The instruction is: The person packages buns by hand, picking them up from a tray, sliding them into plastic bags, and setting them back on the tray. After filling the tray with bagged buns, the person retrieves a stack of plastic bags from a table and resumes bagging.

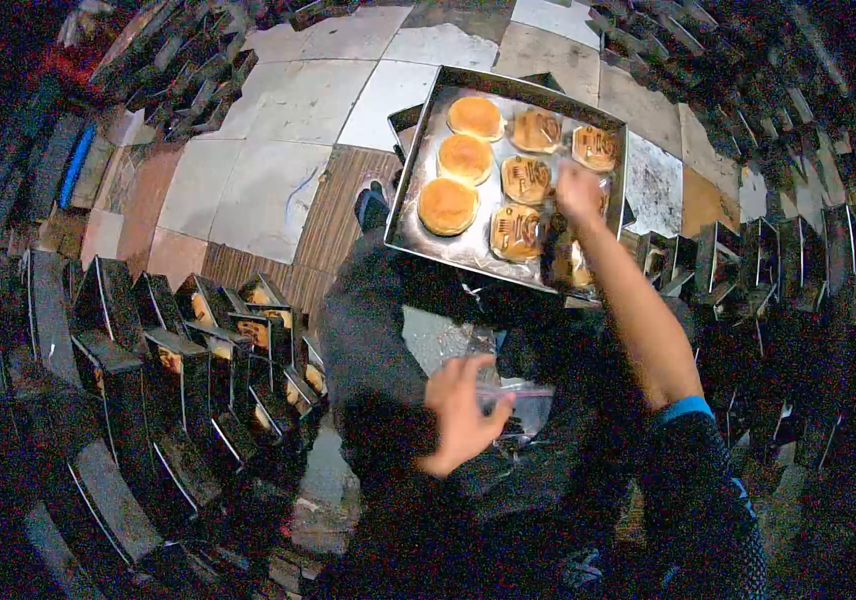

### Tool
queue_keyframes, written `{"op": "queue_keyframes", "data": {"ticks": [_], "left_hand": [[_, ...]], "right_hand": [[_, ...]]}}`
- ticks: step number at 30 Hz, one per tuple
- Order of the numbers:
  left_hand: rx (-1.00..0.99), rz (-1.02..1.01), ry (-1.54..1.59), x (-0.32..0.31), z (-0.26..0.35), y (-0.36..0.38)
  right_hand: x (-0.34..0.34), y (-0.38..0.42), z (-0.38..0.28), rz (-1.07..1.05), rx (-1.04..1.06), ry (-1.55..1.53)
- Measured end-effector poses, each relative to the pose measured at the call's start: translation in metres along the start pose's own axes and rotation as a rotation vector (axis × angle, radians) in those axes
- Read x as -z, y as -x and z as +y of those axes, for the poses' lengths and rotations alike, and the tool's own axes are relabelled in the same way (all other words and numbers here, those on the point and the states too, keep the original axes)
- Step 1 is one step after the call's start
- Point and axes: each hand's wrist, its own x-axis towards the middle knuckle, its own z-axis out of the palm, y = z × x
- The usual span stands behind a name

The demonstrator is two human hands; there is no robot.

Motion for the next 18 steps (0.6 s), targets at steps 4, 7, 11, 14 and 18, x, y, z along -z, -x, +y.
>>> {"op": "queue_keyframes", "data": {"ticks": [4,7,11,14,18], "left_hand": [[0.098,-0.347,-0.27,-0.042,-0.048,0.025],[0.058,-0.393,-0.066,-0.024,-0.045,0.025],[0.018,-0.229,-0.11,-0.025,-0.027,0.027],[-0.033,-0.221,-0.09,-0.015,-0.015,0.025],[-0.016,-0.133,0.315,-0.003,-0.029,0.009]], "right_hand": [[0.052,0.139,-0.049,-0.721,0.171,0.219],[0.095,0.235,-0.065,-1.072,0.515,-0.004],[0.11,0.298,-0.051,-0.746,0.316,0.054],[0.123,0.284,-0.064,-0.304,0.879,0.098],[0.158,0.259,-0.105,-0.126,0.291,-0.378]]}}
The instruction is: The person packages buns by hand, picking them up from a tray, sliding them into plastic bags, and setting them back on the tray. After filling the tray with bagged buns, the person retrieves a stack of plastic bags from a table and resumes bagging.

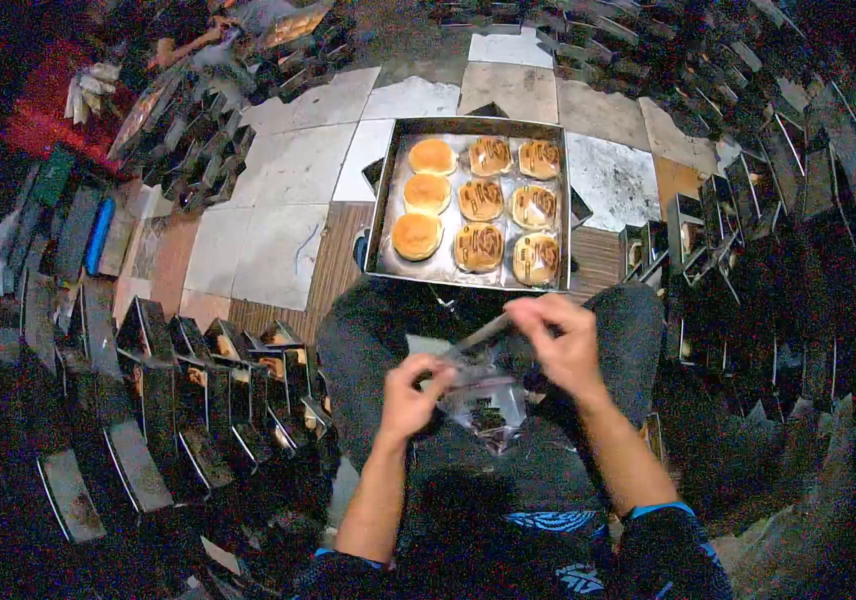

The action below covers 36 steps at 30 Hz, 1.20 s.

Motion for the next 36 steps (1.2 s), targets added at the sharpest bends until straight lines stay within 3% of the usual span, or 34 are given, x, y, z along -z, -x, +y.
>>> {"op": "queue_keyframes", "data": {"ticks": [1,3,5,7,9,11,12,13,14,15,17,18,19,21,23,25,27,29,30,31,32,34,36], "left_hand": [[0.149,0.089,0.452,0.002,-0.005,-0.003],[0.367,0.389,0.923,0.016,0.046,-0.021],[0.24,0.507,0.781,0.038,0.003,-0.031],[0.174,0.718,0.684,0.055,-0.001,-0.037],[0.224,0.908,0.561,0.071,-0.008,-0.04],[0.241,1.002,0.7,0.086,-0.022,-0.039],[0.236,1.009,0.701,0.09,-0.026,-0.038],[0.118,0.883,0.745,0.093,-0.031,-0.034],[0.082,0.865,0.554,0.095,-0.042,-0.031],[0.046,0.839,0.362,0.097,-0.053,-0.029],[-0.028,0.774,0.49,0.098,-0.061,-0.027],[-0.081,0.731,0.596,0.099,-0.064,-0.028],[-0.138,0.684,0.685,0.101,-0.068,-0.03],[-0.224,0.577,0.803,0.104,-0.071,-0.033],[-0.273,0.492,0.83,0.106,-0.071,-0.036],[-0.286,0.45,0.839,0.106,-0.062,-0.043],[-0.219,0.68,1.094,0.101,-0.045,-0.051],[-0.208,0.693,1.059,0.093,-0.055,-0.044],[-0.198,0.685,1.015,0.088,-0.065,-0.039],[-0.19,0.677,0.969,0.084,-0.073,-0.033],[-0.186,0.666,0.92,0.082,-0.079,-0.028],[-0.201,0.662,0.869,0.08,-0.073,-0.028],[-0.028,0.819,0.363,0.084,-0.059,-0.038]], "right_hand": [[0.002,-0.008,-0.003,0.056,-0.088,-0.087],[-0.013,-0.015,-0.01,0.044,-0.16,-0.204],[-0.035,-0.023,-0.021,-0.088,0.058,-0.103],[-0.061,-0.041,-0.031,-0.148,0.191,-0.095],[-0.082,-0.084,-0.018,-0.36,0.141,0.019],[-0.107,-0.152,0.031,-0.55,-0.176,-0.066],[-0.12,-0.197,0.082,-0.502,-0.113,0.084],[-0.131,-0.242,0.118,-0.47,-0.279,0.142],[-0.14,-0.285,0.128,-0.438,-0.302,0.523],[-0.148,-0.33,0.178,-0.414,-0.117,0.678],[-0.167,-0.398,0.242,-0.375,-0.077,0.725],[-0.176,-0.425,0.266,-0.397,-0.176,0.717],[-0.185,-0.442,0.29,-0.307,-0.009,0.775],[-0.193,-0.47,0.284,-0.56,-0.359,0.509],[-0.201,-0.463,0.229,-0.719,-0.623,0.499],[-0.202,-0.461,0.23,-0.807,-0.488,0.542],[-0.193,-0.445,0.218,-0.814,-0.286,0.445],[-0.17,-0.452,0.251,-0.787,-0.345,0.352],[-0.16,-0.45,0.269,-0.722,-0.24,0.367],[-0.158,-0.43,0.264,-0.471,0.051,0.477],[-0.145,-0.436,0.283,-0.553,-0.267,0.2],[-0.14,-0.402,0.236,-0.286,-0.436,0.117],[-0.129,-0.391,0.22,0.033,-0.667,-0.045]]}}
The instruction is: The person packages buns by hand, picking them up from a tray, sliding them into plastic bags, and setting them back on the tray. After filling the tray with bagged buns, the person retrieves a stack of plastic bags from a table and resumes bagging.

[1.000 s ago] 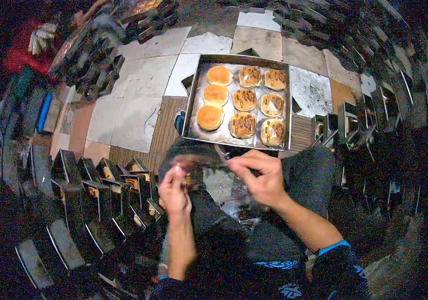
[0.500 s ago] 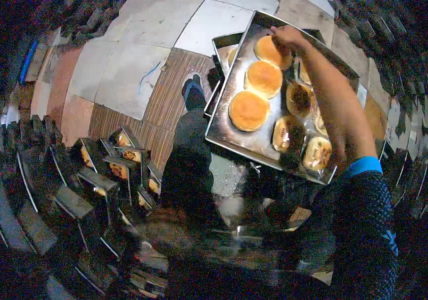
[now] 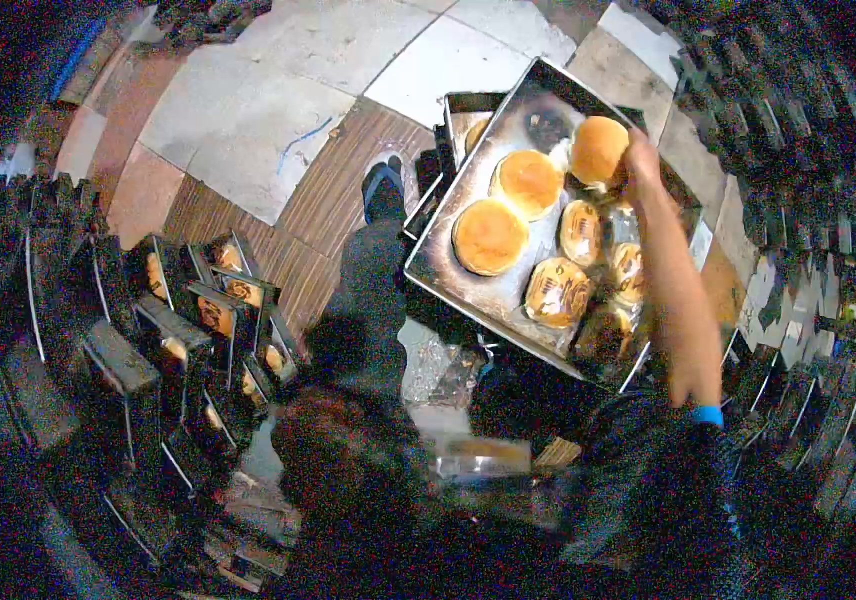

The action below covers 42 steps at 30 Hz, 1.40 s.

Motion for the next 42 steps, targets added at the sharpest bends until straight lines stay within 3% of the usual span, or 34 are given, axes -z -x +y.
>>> {"op": "queue_keyframes", "data": {"ticks": [1,3,5,7,9,11,12,13,15,17,19,21,23,24,25,26,27,29,30,32,33,35,37,39,41,42], "left_hand": [[-0.018,-0.003,0.014,-0.002,0.006,-0.001],[0.256,0.018,0.111,-0.01,0.019,-0.003],[0.272,0.06,0.302,-0.02,0.022,-0.008],[0.295,0.024,0.201,-0.015,0.028,-0.01],[0.258,0.041,0.282,-0.016,0.021,-0.007],[0.365,0.085,0.255,-0.016,0.026,-0.004],[0.352,0.072,0.241,-0.016,0.031,-0.001],[0.32,0.009,0.132,-0.018,0.037,0.003],[0.306,-0.072,-0.024,-0.014,0.054,0.015],[0.348,-0.091,-0.036,-0.004,0.077,0.028],[0.226,-0.113,-0.119,0.002,0.087,0.038],[0.029,-0.137,-0.265,0.007,0.094,0.052],[-0.081,-0.186,-0.273,-0.006,0.1,0.064],[-0.239,-0.156,-0.335,-0.013,0.106,0.066],[-0.114,-0.149,-0.139,-0.016,0.107,0.069],[0.215,-0.221,0.398,-0.03,0.143,0.082],[0.168,-0.266,0.517,-0.042,0.163,0.084],[0.304,-0.457,0.899,-0.043,0.179,0.087],[0.221,-0.5,0.856,-0.044,0.186,0.091],[0.173,-0.575,0.806,-0.051,0.183,0.112],[0.155,-0.432,0.764,-0.065,0.184,0.129],[0.029,-0.403,0.435,-0.065,0.171,0.132],[0.383,-0.412,0.774,-0.05,0.161,0.113],[0.337,-0.386,0.922,-0.037,0.167,0.095],[0.379,-0.346,0.982,-0.024,0.175,0.09],[0.364,-0.33,0.971,-0.024,0.175,0.093]], "right_hand": [[0.009,0.005,0.0,0.112,-0.149,-0.141],[0.022,0.066,-0.012,-0.108,-0.015,-0.601],[0.06,0.093,0.003,-0.299,-0.062,-0.985],[0.079,0.16,0.003,-0.34,-0.109,-0.96],[0.089,0.223,0.024,-0.396,0.004,-0.862],[0.102,0.269,0.063,-0.677,-0.062,-0.961],[0.102,0.309,0.064,-0.666,0.029,-0.778],[0.079,0.376,0.02,-0.647,0.112,-0.595],[0.078,0.41,0.032,-0.761,0.128,-0.356],[0.091,0.429,0.043,-0.808,0.068,-0.342],[0.107,0.444,0.054,-0.909,-0.079,-0.466],[0.108,0.47,0.05,-0.932,-0.074,-0.505],[0.099,0.494,0.043,-0.757,0.214,-0.405],[0.1,0.509,0.029,-0.647,0.324,-0.134],[0.097,0.521,0.023,-0.499,0.703,0.005],[0.097,0.529,0.015,-0.521,0.895,0.063],[0.096,0.536,0.012,-0.54,1.082,0.119],[0.086,0.545,0.011,-0.566,1.334,0.221],[0.085,0.547,0.007,-0.547,1.434,0.314],[0.081,0.549,0.001,-0.435,1.464,0.327],[0.079,0.548,-0.004,-0.322,1.492,0.348],[0.081,0.555,-0.009,-0.335,1.412,0.368],[0.083,0.564,0.0,-0.465,1.209,0.369],[0.088,0.566,0.01,-0.436,1.231,0.294],[0.1,0.556,0.018,-0.926,1.15,0.407],[0.102,0.553,0.016,-1.048,0.998,0.206]]}}
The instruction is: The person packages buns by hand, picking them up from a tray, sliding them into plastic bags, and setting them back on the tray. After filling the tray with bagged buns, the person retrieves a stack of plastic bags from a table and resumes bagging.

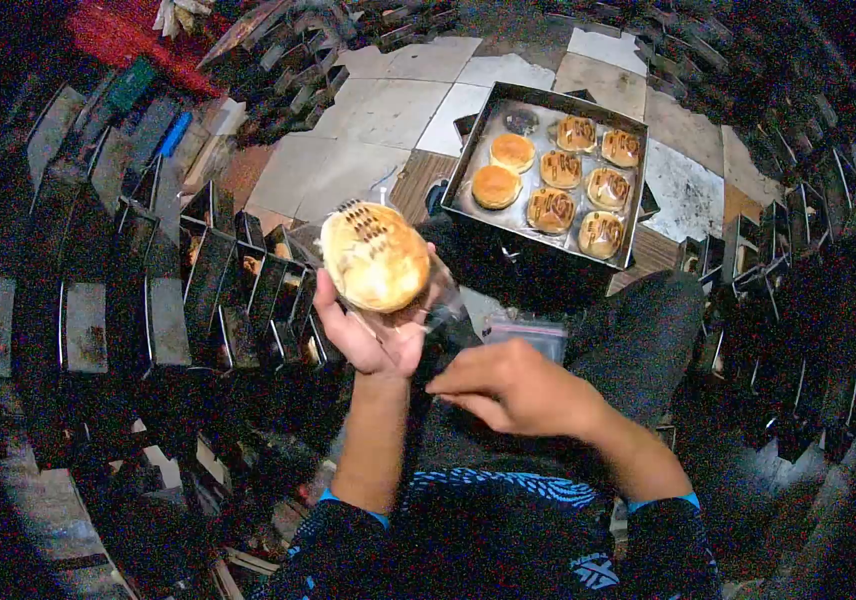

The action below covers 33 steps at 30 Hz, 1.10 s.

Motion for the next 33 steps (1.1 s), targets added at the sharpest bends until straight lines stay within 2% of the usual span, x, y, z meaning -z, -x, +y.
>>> {"op": "queue_keyframes", "data": {"ticks": [1,2,3,4,5,7,8,9,11,12,13,15,17,18,19,21,23,24,25,27,28,29,31,32,33], "left_hand": [[-0.02,0.0,-0.012,-0.002,-0.005,0.0],[-0.03,0.072,0.089,-0.012,-0.015,0.0],[0.033,0.016,0.037,-0.01,-0.02,0.004],[0.101,0.033,-0.026,-0.009,-0.022,0.003],[0.169,0.047,-0.089,-0.009,-0.023,0.0],[0.292,0.124,-0.029,-0.002,-0.011,-0.009],[0.353,0.102,0.118,0.019,-0.003,-0.016],[0.212,0.144,0.083,0.016,0.002,-0.016],[0.101,-0.009,0.134,0.016,0.01,-0.014],[0.131,-0.022,0.125,0.011,0.008,-0.011],[0.069,0.062,0.155,0.003,-0.005,-0.009],[0.051,0.087,-0.035,0.004,-0.023,-0.01],[0.165,0.173,-0.123,0.015,-0.016,-0.014],[0.209,0.183,0.014,0.017,-0.009,-0.017],[0.249,0.192,0.153,0.018,0.0,-0.019],[0.224,0.276,0.136,0.031,0.017,-0.026],[0.197,0.249,0.124,0.05,0.021,-0.026],[0.207,0.203,0.215,0.042,0.019,-0.023],[0.217,0.199,0.216,0.041,0.012,-0.021],[0.329,0.29,0.111,0.041,-0.004,-0.011],[0.422,0.043,0.269,0.046,-0.01,0.002],[0.467,0.079,0.299,0.04,-0.022,0.016],[0.29,0.285,-0.219,0.048,-0.051,0.036],[0.29,0.286,-0.222,0.047,-0.052,0.036],[-0.031,0.238,-0.602,0.046,-0.052,0.034]], "right_hand": [[0.004,-0.008,0.001,0.006,0.003,-0.001],[0.006,-0.017,0.001,0.102,0.031,0.025],[0.007,-0.024,0.0,0.197,0.053,0.049],[0.007,-0.029,-0.003,0.078,-0.066,0.048],[0.006,-0.028,-0.005,0.086,-0.075,0.046],[0.001,-0.026,-0.011,0.032,0.094,0.018],[0.003,-0.022,-0.022,-0.097,0.216,-0.188],[0.013,-0.018,-0.02,-0.342,0.321,-0.349],[0.029,-0.018,-0.019,-0.299,0.322,-0.463],[0.026,-0.024,-0.016,-0.076,0.167,-0.344],[0.018,-0.033,-0.012,0.15,0.009,-0.22],[0.005,-0.044,0.011,0.122,-0.016,0.019],[0.0,-0.04,0.006,0.12,0.101,0.063],[0.003,-0.031,-0.005,0.044,0.18,-0.064],[0.025,-0.024,-0.015,-0.243,0.194,-0.265],[0.034,-0.01,-0.006,-0.499,0.463,-0.775],[0.045,-0.002,0.028,-0.431,-0.097,-0.581],[0.034,-0.013,0.04,0.021,-0.207,-0.067],[0.01,-0.012,0.06,0.531,-0.218,0.487],[0.008,-0.03,0.042,0.697,0.001,0.378],[0.009,-0.03,0.039,0.662,0.117,0.428],[0.008,-0.028,0.036,0.622,0.229,0.47],[0.003,-0.03,0.042,0.8,0.282,0.344],[0.0,-0.03,0.042,0.875,0.117,0.193],[-0.004,-0.03,0.043,0.94,-0.045,0.041]]}}
